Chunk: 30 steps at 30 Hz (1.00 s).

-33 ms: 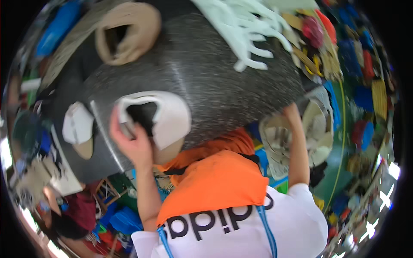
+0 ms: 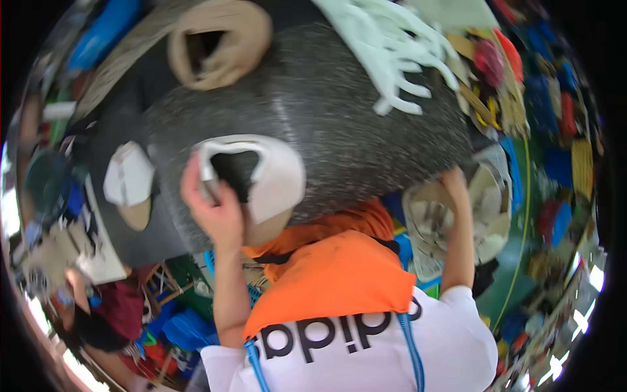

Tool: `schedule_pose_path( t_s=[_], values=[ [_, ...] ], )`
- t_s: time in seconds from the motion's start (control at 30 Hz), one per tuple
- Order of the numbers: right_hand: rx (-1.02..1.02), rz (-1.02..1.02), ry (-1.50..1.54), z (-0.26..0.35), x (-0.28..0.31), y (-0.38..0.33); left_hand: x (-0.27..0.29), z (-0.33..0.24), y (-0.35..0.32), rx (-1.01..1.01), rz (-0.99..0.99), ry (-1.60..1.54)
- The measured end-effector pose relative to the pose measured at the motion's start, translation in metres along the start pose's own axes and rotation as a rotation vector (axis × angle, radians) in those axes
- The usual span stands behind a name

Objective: The person assembles shoe components by picking up foam padding strips, inserting them into fabric shoe linings, and folding the fabric over the padding by hand.

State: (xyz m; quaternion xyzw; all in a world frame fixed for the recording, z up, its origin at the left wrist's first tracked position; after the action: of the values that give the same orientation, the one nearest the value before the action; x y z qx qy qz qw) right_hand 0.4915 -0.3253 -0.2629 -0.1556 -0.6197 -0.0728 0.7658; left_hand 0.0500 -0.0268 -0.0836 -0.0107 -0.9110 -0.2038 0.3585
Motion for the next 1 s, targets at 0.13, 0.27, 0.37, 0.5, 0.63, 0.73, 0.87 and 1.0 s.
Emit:
schedule_pose_path(
  t_s=[0.13,0.27,0.37,0.5,0.63,0.73,0.87,1.0],
  values=[
    [-0.485,0.14,0.144,0.133,0.185,0.022,0.012,-0.003,-0.005,0.029,0.059,0.028],
    [0.096,-0.177,0.809,0.28,0.225,0.08,0.024,-0.004,-0.004,0.007,0.091,0.031],
    [0.634,-0.274,0.753,0.371,0.207,0.138,0.026,-0.018,0.001,0.028,0.086,0.036],
    [0.613,0.125,0.583,0.423,0.16,0.194,0.031,-0.028,0.004,0.123,-0.023,-0.041],
    [0.749,-0.247,0.648,0.43,0.162,0.171,0.022,-0.035,-0.013,0.319,-0.067,-0.473],
    [0.802,-0.095,0.635,0.43,0.161,0.172,0.001,-0.037,-0.027,0.427,-0.107,-0.89],
    [0.919,-0.169,0.663,0.427,0.158,0.171,0.022,-0.027,-0.019,0.144,-0.277,-0.233],
    [0.848,-0.07,0.568,0.432,0.163,0.173,0.038,-0.007,-0.018,0.226,-0.253,-0.042]
  ],
)
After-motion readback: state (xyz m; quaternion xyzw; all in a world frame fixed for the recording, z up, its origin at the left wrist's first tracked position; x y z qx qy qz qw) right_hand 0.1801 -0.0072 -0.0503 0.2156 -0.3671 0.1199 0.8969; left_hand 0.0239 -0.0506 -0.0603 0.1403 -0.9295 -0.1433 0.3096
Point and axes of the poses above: each hand's wrist, its own y-axis towards the middle knuckle, its own x-axis out of the back of the hand, z = x × y, the point moved 3 cm from there along y, towards the middle knuckle, and after that the axes turned 8 degrees about y, right-handed, at the moved point
